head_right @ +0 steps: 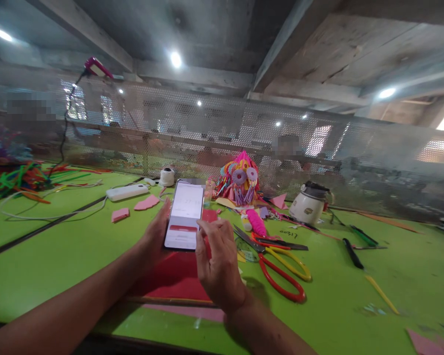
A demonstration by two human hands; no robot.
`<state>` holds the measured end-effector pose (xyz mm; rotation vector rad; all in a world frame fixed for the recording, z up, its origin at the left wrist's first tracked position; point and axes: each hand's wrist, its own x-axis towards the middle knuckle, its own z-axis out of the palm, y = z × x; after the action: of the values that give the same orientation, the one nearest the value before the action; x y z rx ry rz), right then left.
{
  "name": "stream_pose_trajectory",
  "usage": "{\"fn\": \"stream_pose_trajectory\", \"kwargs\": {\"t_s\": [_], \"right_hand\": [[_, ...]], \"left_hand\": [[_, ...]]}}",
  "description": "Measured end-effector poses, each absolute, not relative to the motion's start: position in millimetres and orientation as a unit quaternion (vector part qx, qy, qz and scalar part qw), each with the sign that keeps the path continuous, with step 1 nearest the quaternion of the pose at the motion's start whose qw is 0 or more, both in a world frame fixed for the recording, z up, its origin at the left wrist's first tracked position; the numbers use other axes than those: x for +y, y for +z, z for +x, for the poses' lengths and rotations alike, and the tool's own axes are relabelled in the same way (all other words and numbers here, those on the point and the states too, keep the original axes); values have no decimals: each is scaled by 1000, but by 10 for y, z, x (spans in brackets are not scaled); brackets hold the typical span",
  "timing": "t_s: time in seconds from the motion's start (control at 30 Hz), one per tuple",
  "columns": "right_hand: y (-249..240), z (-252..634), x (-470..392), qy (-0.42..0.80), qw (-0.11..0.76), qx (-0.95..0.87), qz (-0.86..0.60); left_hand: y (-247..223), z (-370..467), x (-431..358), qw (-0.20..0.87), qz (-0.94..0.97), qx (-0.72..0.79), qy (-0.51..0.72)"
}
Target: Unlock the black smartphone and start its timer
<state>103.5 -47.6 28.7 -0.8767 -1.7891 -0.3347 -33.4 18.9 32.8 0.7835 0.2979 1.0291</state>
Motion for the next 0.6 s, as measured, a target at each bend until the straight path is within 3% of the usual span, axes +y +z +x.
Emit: {"fn": "stream_pose_trajectory", "kwargs": {"t_s": [0.6], "right_hand": [[246,1077,-384,-73,555,-717,-416]], "left_hand": [[298,-331,219,796,361,125,469]]}}
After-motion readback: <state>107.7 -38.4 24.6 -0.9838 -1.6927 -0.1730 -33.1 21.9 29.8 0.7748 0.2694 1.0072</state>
